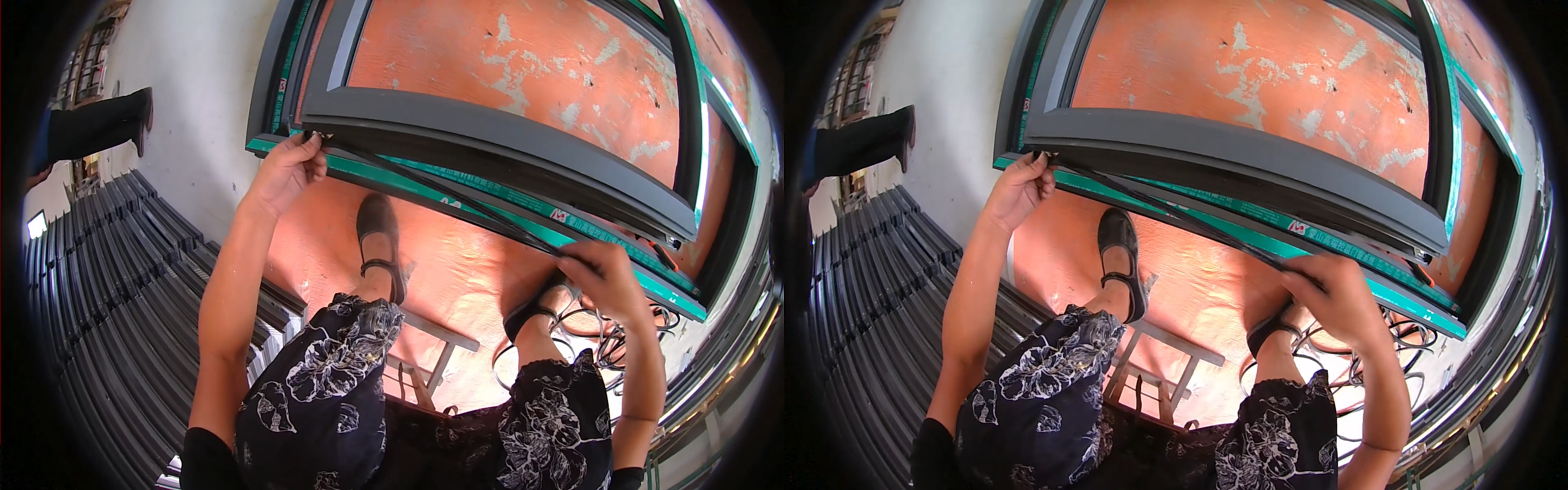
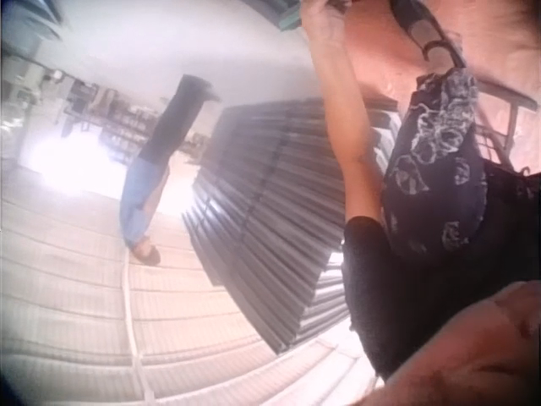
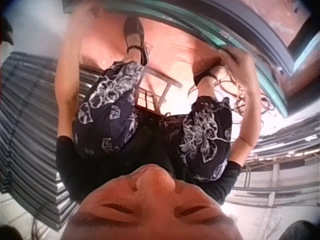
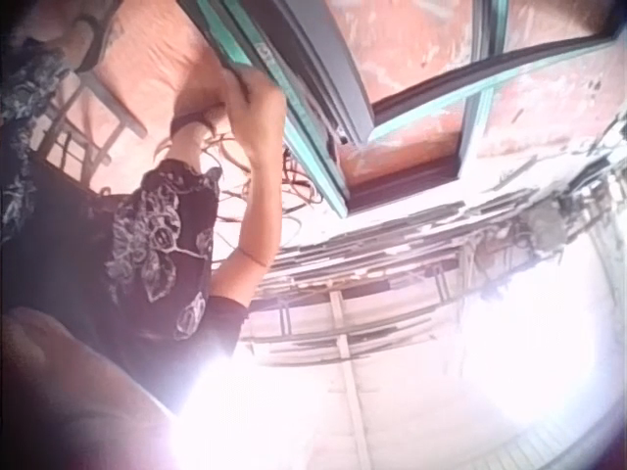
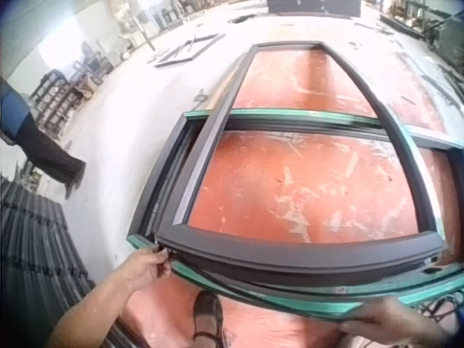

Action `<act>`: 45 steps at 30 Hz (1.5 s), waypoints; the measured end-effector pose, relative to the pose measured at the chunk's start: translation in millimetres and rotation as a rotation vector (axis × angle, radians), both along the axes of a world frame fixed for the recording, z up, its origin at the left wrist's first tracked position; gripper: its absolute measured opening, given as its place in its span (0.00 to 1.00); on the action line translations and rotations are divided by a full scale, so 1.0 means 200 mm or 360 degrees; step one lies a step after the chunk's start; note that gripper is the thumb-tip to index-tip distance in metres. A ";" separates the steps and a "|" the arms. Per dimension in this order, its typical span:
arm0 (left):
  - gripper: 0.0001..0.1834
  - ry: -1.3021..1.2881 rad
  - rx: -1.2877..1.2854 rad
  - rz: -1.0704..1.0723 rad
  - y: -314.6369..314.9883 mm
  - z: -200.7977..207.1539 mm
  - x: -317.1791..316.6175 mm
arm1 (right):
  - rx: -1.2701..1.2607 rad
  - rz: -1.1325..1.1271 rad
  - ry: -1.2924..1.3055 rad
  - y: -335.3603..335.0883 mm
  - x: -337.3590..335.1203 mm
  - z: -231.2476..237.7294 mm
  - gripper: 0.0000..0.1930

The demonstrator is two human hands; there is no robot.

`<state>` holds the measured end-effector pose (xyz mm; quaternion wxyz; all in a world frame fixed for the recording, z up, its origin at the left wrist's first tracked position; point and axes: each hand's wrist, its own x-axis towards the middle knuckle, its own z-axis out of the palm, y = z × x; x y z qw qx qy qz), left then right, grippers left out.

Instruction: The person assembles a window frame by inserting a rubber gasket into the frame groove, using pliers to trim the gasket, and pressing the frame sections together.

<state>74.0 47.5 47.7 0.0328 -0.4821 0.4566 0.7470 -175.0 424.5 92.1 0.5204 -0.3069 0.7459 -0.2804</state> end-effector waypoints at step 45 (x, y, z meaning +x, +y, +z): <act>0.10 0.0831 -0.2040 -0.1363 0.88 0.20 -0.66 | -0.0392 -0.0455 0.1205 0.09 0.04 -0.10 0.06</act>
